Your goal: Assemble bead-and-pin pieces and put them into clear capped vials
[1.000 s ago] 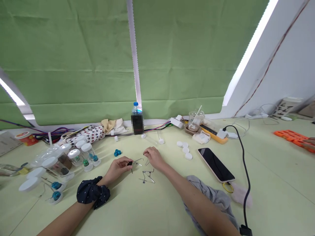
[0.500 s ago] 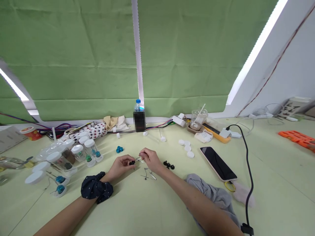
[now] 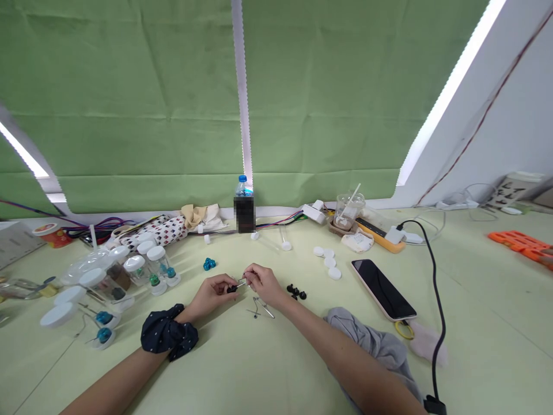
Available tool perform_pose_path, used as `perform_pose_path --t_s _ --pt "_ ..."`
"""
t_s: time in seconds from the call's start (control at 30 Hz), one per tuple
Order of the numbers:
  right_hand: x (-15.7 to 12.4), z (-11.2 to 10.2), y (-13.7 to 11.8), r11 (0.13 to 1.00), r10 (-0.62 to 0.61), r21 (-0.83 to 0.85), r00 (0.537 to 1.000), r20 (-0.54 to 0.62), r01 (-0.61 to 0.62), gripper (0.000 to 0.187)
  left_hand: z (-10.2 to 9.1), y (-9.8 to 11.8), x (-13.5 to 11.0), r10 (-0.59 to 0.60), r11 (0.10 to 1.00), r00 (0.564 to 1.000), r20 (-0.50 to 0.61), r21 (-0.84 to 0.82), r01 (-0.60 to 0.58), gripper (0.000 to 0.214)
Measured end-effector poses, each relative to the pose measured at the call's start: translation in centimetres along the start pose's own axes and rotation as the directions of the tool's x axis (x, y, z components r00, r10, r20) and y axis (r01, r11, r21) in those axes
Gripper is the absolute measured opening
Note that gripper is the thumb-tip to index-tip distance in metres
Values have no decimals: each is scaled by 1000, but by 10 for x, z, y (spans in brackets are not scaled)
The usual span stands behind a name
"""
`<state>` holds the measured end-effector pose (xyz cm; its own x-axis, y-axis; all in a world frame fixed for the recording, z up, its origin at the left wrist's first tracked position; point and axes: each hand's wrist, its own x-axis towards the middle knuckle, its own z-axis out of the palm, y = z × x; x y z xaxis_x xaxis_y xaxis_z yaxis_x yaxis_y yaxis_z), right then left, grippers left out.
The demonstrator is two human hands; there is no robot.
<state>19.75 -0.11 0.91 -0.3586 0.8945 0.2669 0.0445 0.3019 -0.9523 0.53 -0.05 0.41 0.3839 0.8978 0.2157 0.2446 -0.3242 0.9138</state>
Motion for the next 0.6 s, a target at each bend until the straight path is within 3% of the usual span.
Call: perform_pose_path --t_s 0.23,0.6 --pt "-2 3 -2 997 -56 -61 998 9 57 24 -2 1 1 78 987 996 39 140 -83 27" --pt "-3 3 -2 988 -92 -120 996 2 92 24 0 3 0 73 997 994 76 22 -75 27"
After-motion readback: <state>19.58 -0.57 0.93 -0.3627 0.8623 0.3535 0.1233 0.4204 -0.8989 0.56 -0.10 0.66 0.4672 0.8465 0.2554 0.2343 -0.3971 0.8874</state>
